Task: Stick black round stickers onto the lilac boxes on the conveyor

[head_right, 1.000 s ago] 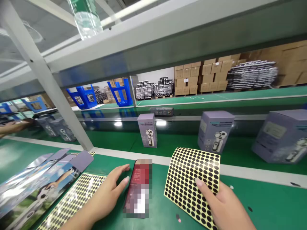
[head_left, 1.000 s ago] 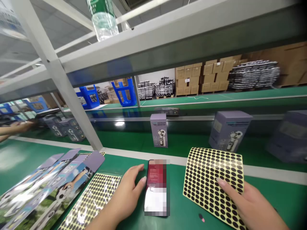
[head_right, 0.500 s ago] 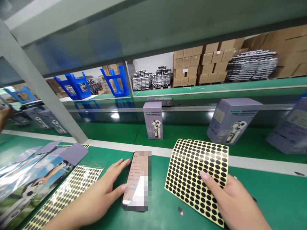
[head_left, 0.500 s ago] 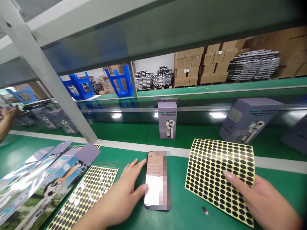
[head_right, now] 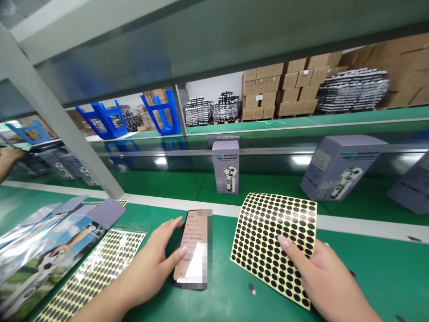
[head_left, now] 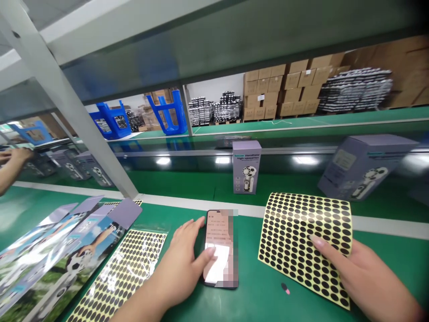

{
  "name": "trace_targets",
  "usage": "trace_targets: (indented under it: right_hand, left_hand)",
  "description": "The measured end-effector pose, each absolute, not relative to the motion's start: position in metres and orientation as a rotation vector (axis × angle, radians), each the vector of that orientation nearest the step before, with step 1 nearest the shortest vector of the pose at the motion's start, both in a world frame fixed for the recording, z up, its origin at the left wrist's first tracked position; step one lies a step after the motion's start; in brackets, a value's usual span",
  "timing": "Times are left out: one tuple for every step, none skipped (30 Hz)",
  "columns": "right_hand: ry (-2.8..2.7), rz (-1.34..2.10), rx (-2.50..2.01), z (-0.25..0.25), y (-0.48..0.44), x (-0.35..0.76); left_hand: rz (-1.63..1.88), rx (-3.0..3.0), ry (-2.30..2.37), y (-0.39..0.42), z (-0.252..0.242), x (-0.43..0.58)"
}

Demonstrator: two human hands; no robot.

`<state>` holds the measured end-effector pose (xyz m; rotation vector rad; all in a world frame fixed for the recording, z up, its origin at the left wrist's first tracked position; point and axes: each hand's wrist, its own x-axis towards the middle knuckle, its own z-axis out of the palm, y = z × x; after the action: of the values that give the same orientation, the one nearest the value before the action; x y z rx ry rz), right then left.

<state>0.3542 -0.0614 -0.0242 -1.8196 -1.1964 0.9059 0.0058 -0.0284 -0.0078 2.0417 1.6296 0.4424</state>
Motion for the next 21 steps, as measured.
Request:
trace_targets:
  right_hand:
    - [-1.192, 0.989, -1.800, -0.024, -0.061, 0.355]
    - [-1.179, 1.042, -1.780, -0.024, -0.062, 0.355]
    - [-1.163, 1.065, -1.763, -0.024, -0.062, 0.356]
    - [-1.151, 1.078, -1.751, -0.024, -0.062, 0.356]
    - [-1.144, 1.089, -1.736, -0.023, -0.063, 0.355]
    - [-1.139, 1.098, -1.722, -0.023, -0.063, 0.355]
    - [-1.136, 1.103, -1.712, -0.022, -0.063, 0.354]
    - [-1.133, 1.104, -1.703, -0.022, -0.064, 0.353]
    - [-1.131, 1.103, -1.697, -0.021, -0.064, 0.352]
    - [-1.128, 1.100, -1.694, -0.021, -0.064, 0.351]
    - [-1.129, 1.096, -1.697, -0.020, -0.064, 0.351]
    - [-1.134, 1.083, -1.707, -0.020, -0.064, 0.351]
    - [-1.144, 1.062, -1.722, -0.020, -0.063, 0.351]
    - [-1.158, 1.040, -1.741, -0.020, -0.063, 0.351]
    - [-1.169, 1.024, -1.760, -0.020, -0.063, 0.351]
    - [-1.176, 1.015, -1.772, -0.021, -0.063, 0.351]
    - [-1.178, 1.015, -1.775, -0.021, -0.063, 0.352]
    - [-1.178, 1.020, -1.771, -0.021, -0.063, 0.351]
    - [-1.181, 1.026, -1.769, -0.021, -0.063, 0.351]
    - [-1.190, 1.021, -1.772, -0.021, -0.063, 0.350]
    - [-1.195, 0.966, -1.786, -0.020, -0.063, 0.349]
  left_hand:
    - [0.467, 2.018, 1.629, -0.027, -0.007, 0.005]
    - [0.493, 1.995, 1.628, -0.026, -0.007, 0.004]
    - [0.513, 1.974, 1.623, -0.025, -0.007, 0.002]
    - [0.528, 1.958, 1.617, -0.024, -0.006, 0.002]
    - [0.537, 1.947, 1.613, -0.023, -0.006, 0.001]
    - [0.539, 1.937, 1.610, -0.023, -0.006, 0.001]
    - [0.537, 1.930, 1.609, -0.023, -0.005, 0.002]
    - [0.537, 1.925, 1.617, -0.023, -0.005, 0.004]
    - [0.544, 1.924, 1.634, -0.024, -0.005, 0.006]
    - [0.557, 1.927, 1.659, -0.024, -0.006, 0.009]
    - [0.577, 1.937, 1.685, -0.024, -0.006, 0.012]
    - [0.600, 1.955, 1.707, -0.023, -0.007, 0.016]
    - [0.621, 1.977, 1.723, -0.023, -0.008, 0.019]
    - [0.637, 1.997, 1.729, -0.022, -0.009, 0.022]
    - [0.647, 2.011, 1.728, -0.021, -0.009, 0.023]
    - [0.652, 2.017, 1.721, -0.021, -0.010, 0.024]
    - [0.656, 2.011, 1.712, -0.020, -0.010, 0.023]
    - [0.657, 1.988, 1.704, -0.019, -0.009, 0.021]
    - [0.653, 1.955, 1.696, -0.019, -0.009, 0.019]
    - [0.642, 1.918, 1.683, -0.019, -0.007, 0.015]
    - [0.625, 1.885, 1.666, -0.018, -0.005, 0.011]
